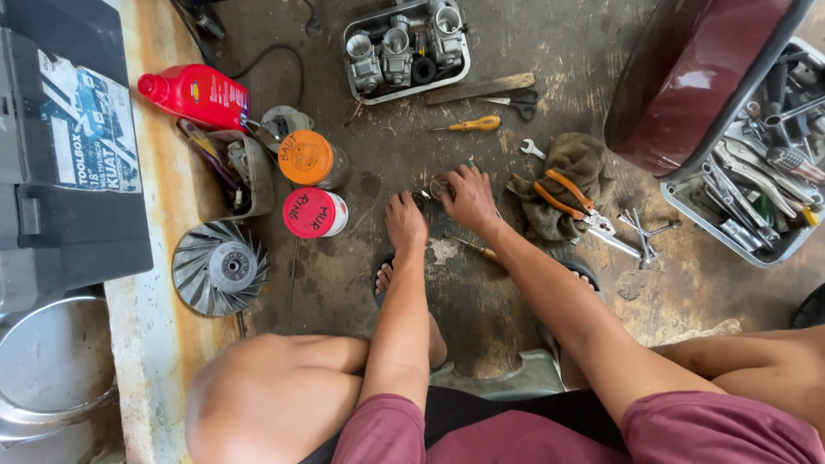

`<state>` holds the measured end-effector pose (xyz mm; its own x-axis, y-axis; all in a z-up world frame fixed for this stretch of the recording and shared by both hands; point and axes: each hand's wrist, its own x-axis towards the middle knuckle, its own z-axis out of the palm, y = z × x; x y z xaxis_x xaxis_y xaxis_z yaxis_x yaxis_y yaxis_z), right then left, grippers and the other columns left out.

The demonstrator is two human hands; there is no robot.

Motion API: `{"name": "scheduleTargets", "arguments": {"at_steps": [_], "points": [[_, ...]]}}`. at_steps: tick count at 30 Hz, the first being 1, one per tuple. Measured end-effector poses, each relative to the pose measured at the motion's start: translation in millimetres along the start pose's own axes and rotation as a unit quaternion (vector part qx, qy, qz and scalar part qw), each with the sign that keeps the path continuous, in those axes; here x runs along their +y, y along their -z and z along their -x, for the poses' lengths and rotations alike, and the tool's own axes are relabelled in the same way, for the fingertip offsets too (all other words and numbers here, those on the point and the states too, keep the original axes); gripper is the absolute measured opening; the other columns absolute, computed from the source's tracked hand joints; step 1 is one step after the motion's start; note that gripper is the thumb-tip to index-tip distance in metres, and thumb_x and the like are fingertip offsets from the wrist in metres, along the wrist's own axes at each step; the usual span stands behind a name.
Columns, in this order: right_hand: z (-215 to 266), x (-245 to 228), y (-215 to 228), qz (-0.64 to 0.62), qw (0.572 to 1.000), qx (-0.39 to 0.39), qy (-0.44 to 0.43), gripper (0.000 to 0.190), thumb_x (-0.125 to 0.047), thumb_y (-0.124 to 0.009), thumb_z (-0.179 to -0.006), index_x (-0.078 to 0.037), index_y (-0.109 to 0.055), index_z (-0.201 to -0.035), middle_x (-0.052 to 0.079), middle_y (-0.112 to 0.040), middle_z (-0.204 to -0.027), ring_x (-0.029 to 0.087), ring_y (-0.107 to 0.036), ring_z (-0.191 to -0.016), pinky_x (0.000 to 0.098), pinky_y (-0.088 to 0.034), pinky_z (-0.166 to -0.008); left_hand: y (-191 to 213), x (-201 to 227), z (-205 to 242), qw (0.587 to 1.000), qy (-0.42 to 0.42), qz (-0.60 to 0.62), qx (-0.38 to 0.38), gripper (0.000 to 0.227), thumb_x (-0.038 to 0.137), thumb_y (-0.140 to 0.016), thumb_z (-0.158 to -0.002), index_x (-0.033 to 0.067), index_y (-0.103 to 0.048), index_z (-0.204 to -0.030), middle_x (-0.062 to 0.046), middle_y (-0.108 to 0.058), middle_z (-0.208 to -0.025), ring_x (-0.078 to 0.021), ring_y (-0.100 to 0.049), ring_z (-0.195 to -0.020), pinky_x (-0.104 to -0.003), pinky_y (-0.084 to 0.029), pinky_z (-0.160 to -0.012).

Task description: The person sits on the floor in a workshop and organizes tools, picking up a wrench and a screwdriver. They then use a cloth to wipe the wrench and the screwdriver, cleaning them before placing them back into a metal tray.

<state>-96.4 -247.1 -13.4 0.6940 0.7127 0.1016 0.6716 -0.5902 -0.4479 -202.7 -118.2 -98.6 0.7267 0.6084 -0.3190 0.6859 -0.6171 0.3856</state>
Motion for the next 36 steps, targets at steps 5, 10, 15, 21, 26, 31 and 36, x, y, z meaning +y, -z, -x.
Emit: {"name": "scheduleTargets", "arguments": {"at_steps": [5,10,15,21,26,31,36], "points": [[-2.8,-15.5,19.6,-0.054,0.998,-0.024,-0.024,0.019,-0.017,-0.063,-0.093,-0.014,-0.064,-0.111,0.010,-0.053,-0.099,0.034,-0.057,-0.094,0.0511,-0.047,-0.081,24.0,12.5,8.3,1.000,0.015,0.000,-0.008,0.068,0.028,-0.081,-0.089,0.0051,-0.046,-0.142,-0.020,-0.047,-0.133,-0.0408,-0.054,-0.124,-0.056,-0.053,-0.101],[-14.1,-18.9,14.5,-0.086,0.994,-0.032,-0.053,0.019,-0.021,-0.062,-0.096,-0.010,-0.064,-0.111,0.014,-0.055,-0.100,0.037,-0.060,-0.095,0.0562,-0.049,-0.086,12.1,5.3,-11.6,0.999,0.034,-0.001,-0.021,0.076,0.035,-0.086,-0.081,0.0036,-0.051,-0.140,-0.020,-0.049,-0.133,-0.0393,-0.053,-0.126,-0.052,-0.053,-0.103],[-42.1,-24.4,29.9,-0.275,0.936,-0.126,-0.179,0.042,-0.044,-0.066,-0.095,-0.008,-0.072,-0.114,0.024,-0.072,-0.107,0.048,-0.067,-0.106,0.0621,-0.050,-0.090,40.0,18.9,-22.3,0.961,0.011,0.236,0.146,0.062,0.038,-0.089,-0.063,0.0179,-0.065,-0.117,-0.011,-0.065,-0.111,-0.0362,-0.067,-0.109,-0.050,-0.056,-0.098],[-75.7,-56.2,106.8,-0.444,0.871,-0.073,-0.196,0.030,-0.038,-0.069,-0.098,-0.009,-0.077,-0.090,0.010,-0.065,-0.069,0.019,-0.062,-0.066,0.0343,-0.050,-0.058,143.2,88.4,-8.9,0.907,-0.142,0.342,0.200,0.056,0.032,-0.086,-0.071,0.0194,-0.065,-0.122,-0.013,-0.068,-0.110,-0.0386,-0.069,-0.108,-0.049,-0.058,-0.094],[-95.0,-72.8,174.1,-0.546,0.817,-0.085,-0.165,0.025,-0.030,-0.066,-0.103,-0.008,-0.072,-0.094,0.009,-0.067,-0.069,0.016,-0.069,-0.063,0.0255,-0.056,-0.056,225.1,119.1,3.8,0.891,-0.200,0.352,0.206,0.069,0.027,-0.090,-0.075,0.0200,-0.060,-0.137,-0.013,-0.066,-0.126,-0.0374,-0.064,-0.122,-0.048,-0.053,-0.107],[-118.1,-93.3,205.9,-0.548,0.830,-0.036,-0.093,0.029,-0.029,-0.075,-0.101,-0.005,-0.070,-0.086,0.009,-0.067,-0.068,0.016,-0.071,-0.062,0.0229,-0.057,-0.051,294.0,134.2,4.9,0.904,-0.239,0.296,0.196,0.081,0.024,-0.091,-0.075,0.0225,-0.053,-0.146,-0.011,-0.065,-0.135,-0.0349,-0.061,-0.130,-0.047,-0.050,-0.114],[-115.8,-124.0,253.2,-0.504,0.863,-0.023,0.007,0.032,-0.024,-0.070,-0.105,-0.004,-0.068,-0.080,0.009,-0.065,-0.067,0.014,-0.069,-0.064,0.0219,-0.055,-0.057,353.1,144.3,-0.4,0.912,-0.328,0.221,0.110,0.080,0.020,-0.098,-0.066,0.0278,-0.058,-0.134,-0.007,-0.069,-0.124,-0.0319,-0.064,-0.124,-0.046,-0.050,-0.109]]}}
